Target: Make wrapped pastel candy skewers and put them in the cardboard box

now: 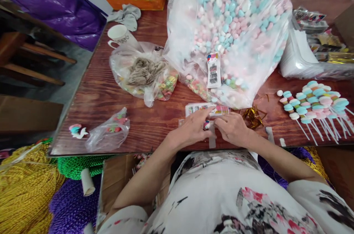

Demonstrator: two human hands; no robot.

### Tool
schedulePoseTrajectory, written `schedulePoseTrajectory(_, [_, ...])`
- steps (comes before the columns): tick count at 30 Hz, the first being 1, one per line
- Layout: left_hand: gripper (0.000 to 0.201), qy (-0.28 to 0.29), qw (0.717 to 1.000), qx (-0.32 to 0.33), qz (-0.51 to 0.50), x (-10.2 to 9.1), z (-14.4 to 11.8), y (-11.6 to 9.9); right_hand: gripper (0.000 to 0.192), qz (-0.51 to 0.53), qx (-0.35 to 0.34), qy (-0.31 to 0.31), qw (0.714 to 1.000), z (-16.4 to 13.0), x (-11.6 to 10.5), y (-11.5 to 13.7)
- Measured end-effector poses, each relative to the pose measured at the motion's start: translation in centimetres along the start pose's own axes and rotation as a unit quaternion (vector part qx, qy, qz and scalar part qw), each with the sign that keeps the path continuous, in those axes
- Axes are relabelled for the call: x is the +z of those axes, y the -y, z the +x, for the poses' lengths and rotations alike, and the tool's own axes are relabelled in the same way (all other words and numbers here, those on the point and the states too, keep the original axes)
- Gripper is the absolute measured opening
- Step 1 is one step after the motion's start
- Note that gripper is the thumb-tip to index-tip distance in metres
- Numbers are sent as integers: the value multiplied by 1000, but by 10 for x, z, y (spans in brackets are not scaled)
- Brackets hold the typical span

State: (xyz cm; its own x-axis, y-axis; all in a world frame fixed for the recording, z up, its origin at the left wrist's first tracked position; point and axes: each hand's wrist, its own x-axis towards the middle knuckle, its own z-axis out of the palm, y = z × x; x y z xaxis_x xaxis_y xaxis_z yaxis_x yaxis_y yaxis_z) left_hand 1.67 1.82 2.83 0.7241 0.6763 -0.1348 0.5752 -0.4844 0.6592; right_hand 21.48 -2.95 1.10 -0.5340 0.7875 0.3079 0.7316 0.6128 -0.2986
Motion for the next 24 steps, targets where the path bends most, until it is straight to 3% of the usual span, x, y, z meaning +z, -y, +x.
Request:
schedulePoseTrajectory(4, [11, 37, 998, -52, 10, -9, -11, 9, 14, 12, -23, -55, 998, -4, -14, -8])
schedulePoseTrajectory(10, [21, 74, 986, -72, -127, -2, -18, 5, 19, 15, -78, -73, 994, -10, -26, -16])
schedulePoseTrajectory(13, [25, 99, 987, -71, -101, 0, -22, 5, 19, 5, -62, -59, 996, -14, -30, -21])
schedulePoseTrajectory(18, [21, 77, 992, -92, -36, 3, -29, 6, 20, -32, -45, -40, 998, -19, -34, -25])
schedulePoseTrajectory(24, [14, 58, 991, -94, -77, 12, -25, 0, 20, -41, -91, -23, 995, -17, -26, -7])
